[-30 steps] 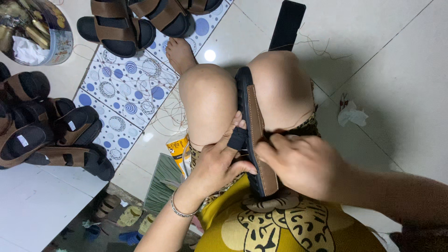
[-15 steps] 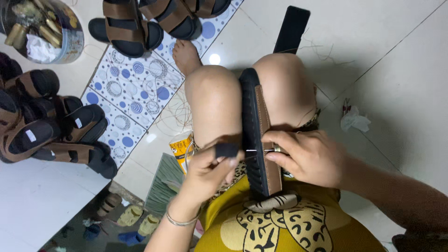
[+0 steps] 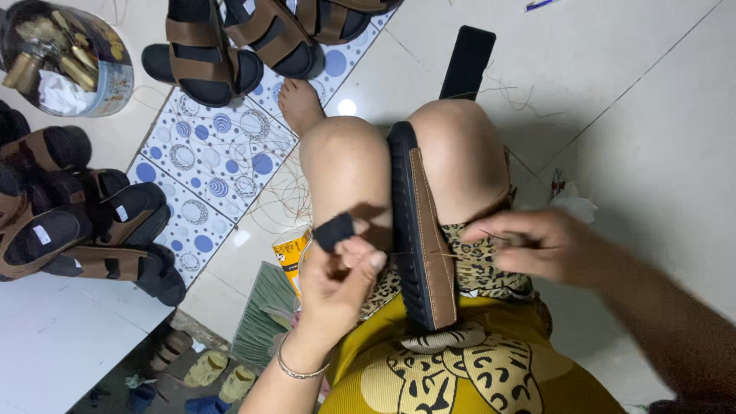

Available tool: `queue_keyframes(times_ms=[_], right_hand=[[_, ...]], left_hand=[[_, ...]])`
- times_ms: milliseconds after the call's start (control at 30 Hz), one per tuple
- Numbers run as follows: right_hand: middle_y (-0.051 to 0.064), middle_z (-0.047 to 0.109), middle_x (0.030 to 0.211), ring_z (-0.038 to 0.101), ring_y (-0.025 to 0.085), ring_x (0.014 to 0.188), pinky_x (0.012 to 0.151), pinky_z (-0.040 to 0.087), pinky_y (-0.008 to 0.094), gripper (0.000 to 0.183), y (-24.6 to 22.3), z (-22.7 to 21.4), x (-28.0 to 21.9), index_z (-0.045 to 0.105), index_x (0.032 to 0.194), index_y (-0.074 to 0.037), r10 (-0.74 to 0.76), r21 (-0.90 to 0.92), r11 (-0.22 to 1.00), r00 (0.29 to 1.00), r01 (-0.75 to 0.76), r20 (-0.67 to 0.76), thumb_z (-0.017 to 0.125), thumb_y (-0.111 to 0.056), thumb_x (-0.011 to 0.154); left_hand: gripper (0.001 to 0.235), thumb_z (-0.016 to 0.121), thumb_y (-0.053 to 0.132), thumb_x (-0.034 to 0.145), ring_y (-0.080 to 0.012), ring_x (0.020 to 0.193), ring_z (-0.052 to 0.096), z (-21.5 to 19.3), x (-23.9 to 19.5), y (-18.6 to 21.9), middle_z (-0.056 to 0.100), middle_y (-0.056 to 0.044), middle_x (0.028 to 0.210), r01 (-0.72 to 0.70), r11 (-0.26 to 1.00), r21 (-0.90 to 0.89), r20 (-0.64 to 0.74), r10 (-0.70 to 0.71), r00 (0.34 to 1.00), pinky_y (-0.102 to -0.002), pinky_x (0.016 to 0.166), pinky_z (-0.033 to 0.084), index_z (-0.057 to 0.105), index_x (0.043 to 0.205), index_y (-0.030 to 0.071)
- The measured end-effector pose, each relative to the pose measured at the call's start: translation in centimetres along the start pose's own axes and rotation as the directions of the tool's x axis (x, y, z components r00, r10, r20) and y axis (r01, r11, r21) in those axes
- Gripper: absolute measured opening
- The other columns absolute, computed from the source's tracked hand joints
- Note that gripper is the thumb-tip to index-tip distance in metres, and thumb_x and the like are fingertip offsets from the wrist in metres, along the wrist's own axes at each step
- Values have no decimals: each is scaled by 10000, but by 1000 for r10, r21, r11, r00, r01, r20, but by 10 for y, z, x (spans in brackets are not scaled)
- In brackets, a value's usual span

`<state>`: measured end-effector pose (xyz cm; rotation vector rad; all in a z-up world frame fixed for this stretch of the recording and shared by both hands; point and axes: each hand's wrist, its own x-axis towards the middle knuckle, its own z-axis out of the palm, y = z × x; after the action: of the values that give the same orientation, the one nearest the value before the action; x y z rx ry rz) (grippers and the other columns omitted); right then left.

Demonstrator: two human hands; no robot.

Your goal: The person sits on the floor and sews a black sandal using a needle and thread. They hold the sandal between their legs and repeatedly push the needle through the sole and strap while pulling the thread tight.

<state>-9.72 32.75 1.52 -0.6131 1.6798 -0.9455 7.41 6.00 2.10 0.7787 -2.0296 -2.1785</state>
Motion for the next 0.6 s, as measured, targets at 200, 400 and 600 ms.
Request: queue_keyframes(times_ms=[200, 400, 600], right_hand=[[79, 652, 900, 605, 129, 773, 733, 555, 292, 194, -4, 26, 24, 581, 752, -102, -492, 309, 799, 856, 516, -157, 571, -86, 946], [-57, 601, 799, 461, 57, 577, 506, 412, 182, 118, -12, 28, 15, 616, 953, -173, -270, 63, 956, 943, 287, -193, 675, -79, 914], [-56, 512, 565, 463, 55, 432, 412, 407, 227, 119, -21, 32, 28, 623, 879, -139, -117, 269, 940, 938, 211, -327, 700, -56, 918]], left_hand=[[291, 524, 222, 1037, -341, 1100, 637, -15, 21, 63, 629, -195, 1156, -505, 546, 668, 218, 506, 835, -419, 965, 571, 601, 1133, -42], [452, 715, 57, 1044, -184, 560, 451, 25, -3, 54, 427, 8, 667, -823, 387, 416, 658, 496, 566, -338, 443, 450, 456, 674, 63], [316, 674, 107, 1018, -124, 424, 462, 71, -1, 26, 541, 17, 573, -685, 38, 727, 657, 249, 711, -274, 320, 364, 604, 713, 153]])
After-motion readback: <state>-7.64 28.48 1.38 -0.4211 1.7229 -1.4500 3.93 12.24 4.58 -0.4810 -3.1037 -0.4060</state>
